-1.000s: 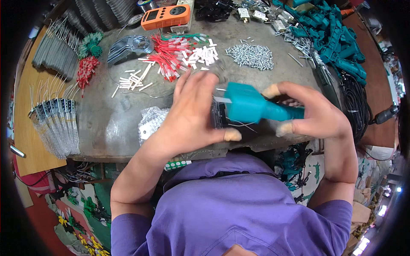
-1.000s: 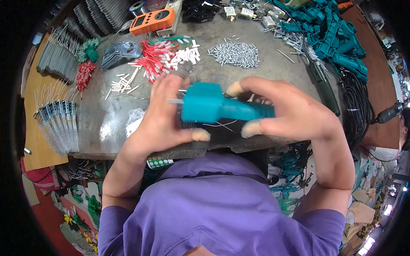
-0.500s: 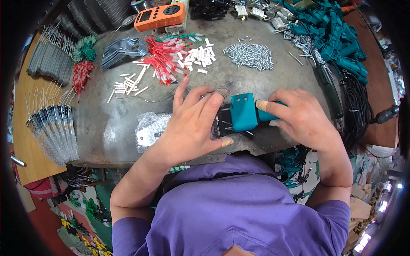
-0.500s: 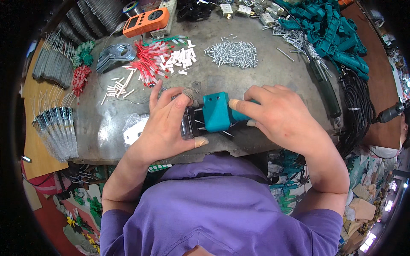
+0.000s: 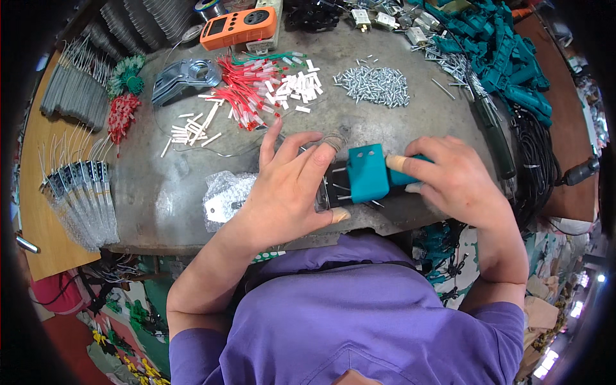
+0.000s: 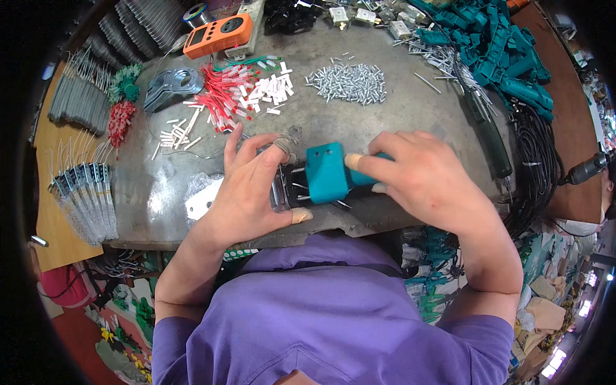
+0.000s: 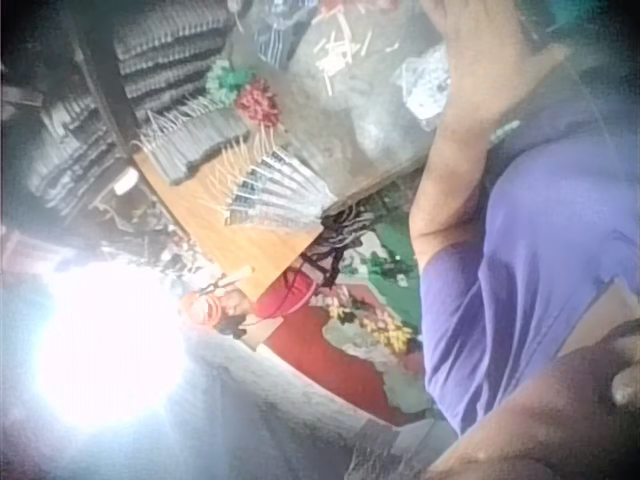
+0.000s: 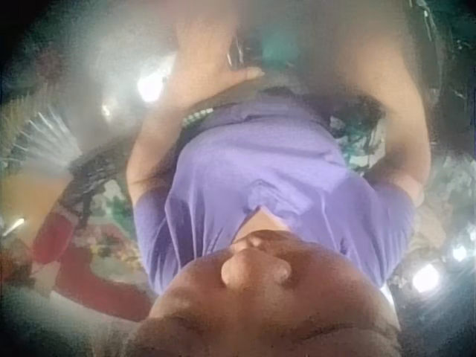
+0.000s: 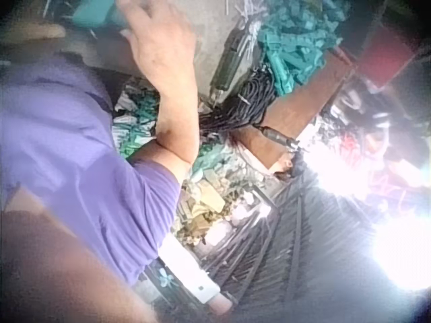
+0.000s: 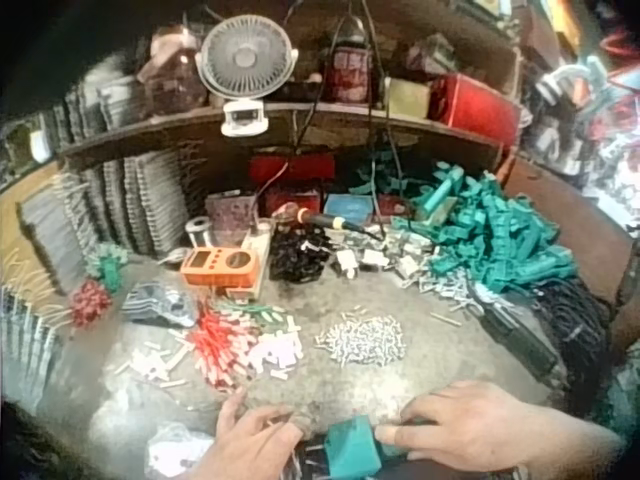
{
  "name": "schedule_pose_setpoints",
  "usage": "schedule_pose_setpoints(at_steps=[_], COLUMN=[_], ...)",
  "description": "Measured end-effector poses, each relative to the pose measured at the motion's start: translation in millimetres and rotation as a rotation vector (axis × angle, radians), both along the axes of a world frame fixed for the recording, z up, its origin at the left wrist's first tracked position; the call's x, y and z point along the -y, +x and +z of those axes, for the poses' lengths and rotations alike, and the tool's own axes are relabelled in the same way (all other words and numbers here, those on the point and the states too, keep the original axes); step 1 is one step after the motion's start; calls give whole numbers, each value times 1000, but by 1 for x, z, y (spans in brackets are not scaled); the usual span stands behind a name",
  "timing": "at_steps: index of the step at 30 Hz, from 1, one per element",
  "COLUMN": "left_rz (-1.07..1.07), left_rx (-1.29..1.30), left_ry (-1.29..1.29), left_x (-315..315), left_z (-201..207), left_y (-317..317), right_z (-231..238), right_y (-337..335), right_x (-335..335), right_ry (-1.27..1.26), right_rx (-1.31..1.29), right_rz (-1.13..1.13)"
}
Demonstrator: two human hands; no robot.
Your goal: The person assembles an electronic device by wiring internal components into a green plastic housing and securing it with screws using an electric screwdriver.
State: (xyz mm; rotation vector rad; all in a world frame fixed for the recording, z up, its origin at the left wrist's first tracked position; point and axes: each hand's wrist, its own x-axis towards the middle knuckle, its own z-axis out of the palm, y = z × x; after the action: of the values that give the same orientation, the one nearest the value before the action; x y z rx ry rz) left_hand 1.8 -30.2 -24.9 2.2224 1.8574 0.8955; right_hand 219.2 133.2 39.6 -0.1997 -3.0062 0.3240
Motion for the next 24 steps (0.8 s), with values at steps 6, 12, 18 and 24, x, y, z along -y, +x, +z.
schedule_pose_setpoints(at_steps=[6, 12, 18, 24], left_rz=[32, 108, 124, 92], left_rx=[-56, 18, 157, 137], left_ry=[25, 5, -30, -36], left_x=[7, 25, 22, 26], left_z=[4, -6, -11, -14], left_y=[0, -9, -4, -2], right_z=[-9, -17, -18, -20], right_y=[-5, -2, -4, -4], right_x=[7, 6, 8, 12], right_ry=[0, 5, 15, 46], right_rx=[37, 14, -59, -45], right_rz=[-11, -13, 9, 4])
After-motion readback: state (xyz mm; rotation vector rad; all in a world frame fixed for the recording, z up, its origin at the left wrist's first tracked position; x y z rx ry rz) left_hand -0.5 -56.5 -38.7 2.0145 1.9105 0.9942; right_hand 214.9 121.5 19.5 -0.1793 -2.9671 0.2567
